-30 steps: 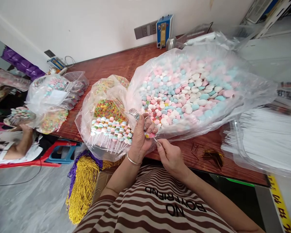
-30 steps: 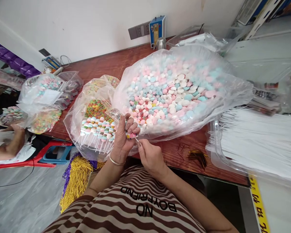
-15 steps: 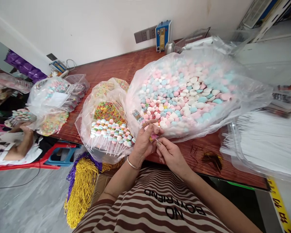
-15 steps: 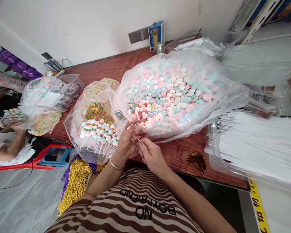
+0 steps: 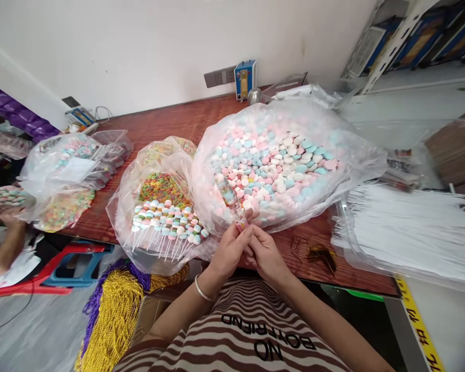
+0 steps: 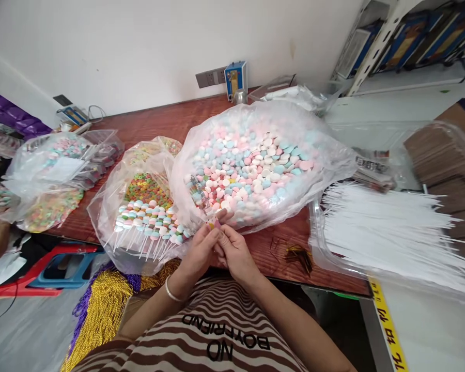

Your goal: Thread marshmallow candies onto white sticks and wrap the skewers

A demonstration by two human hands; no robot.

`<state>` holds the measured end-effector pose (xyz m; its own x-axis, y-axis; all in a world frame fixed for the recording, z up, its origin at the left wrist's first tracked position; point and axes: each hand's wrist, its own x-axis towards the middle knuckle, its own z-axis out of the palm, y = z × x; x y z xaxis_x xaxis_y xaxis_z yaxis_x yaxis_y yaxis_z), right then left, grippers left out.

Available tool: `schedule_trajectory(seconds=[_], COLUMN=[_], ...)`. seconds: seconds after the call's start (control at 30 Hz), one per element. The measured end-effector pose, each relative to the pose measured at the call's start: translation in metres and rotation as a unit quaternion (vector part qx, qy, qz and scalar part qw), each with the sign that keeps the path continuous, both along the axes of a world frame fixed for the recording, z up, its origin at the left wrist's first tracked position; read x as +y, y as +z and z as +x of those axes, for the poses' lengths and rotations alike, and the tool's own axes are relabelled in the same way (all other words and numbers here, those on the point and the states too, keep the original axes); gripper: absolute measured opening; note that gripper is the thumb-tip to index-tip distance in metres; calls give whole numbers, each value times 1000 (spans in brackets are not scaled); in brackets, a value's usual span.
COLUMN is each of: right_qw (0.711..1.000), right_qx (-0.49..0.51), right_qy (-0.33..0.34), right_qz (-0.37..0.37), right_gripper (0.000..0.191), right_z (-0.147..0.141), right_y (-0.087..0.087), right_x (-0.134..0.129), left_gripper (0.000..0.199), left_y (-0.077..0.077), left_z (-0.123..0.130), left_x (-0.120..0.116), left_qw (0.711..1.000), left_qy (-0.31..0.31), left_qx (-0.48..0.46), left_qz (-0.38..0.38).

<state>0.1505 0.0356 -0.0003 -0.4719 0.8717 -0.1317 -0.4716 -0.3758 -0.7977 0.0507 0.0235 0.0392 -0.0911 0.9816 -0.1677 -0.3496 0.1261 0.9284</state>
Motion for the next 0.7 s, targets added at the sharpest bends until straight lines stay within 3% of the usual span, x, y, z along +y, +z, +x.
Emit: schedule_trajectory(seconds=[0.1,0.27,0.43,0.5,0.6,0.7], right_qw=[996,935,986,984,967,981], right_qx=[-57,-236,-131,-141,-173,-93], right_qy=[-22,-143,-16,-43,-146,-157], right_qz=[68,223,99,99,115,66], right_gripper=[39,34,36,35,32,41], right_z=[11,22,37,43,45,42], right_y=[5,12,11,10,8,3], right_x=[1,-13,-22,-22,-24,-25], left_gripper=[58,30,32,29,22,20], left_y=[9,12,-10,-18,-25,-25], left_z=[-2,7,18,21,26,31], left_x=[-4,-8,-8,-8,-11,-14], left_qw=[998,998,998,998,990,984], left_qy=[11,57,48,59,64,53], left_qx=[-47,-36,-43,-1,110,153], left_qz=[43,17,-19,2,54,74])
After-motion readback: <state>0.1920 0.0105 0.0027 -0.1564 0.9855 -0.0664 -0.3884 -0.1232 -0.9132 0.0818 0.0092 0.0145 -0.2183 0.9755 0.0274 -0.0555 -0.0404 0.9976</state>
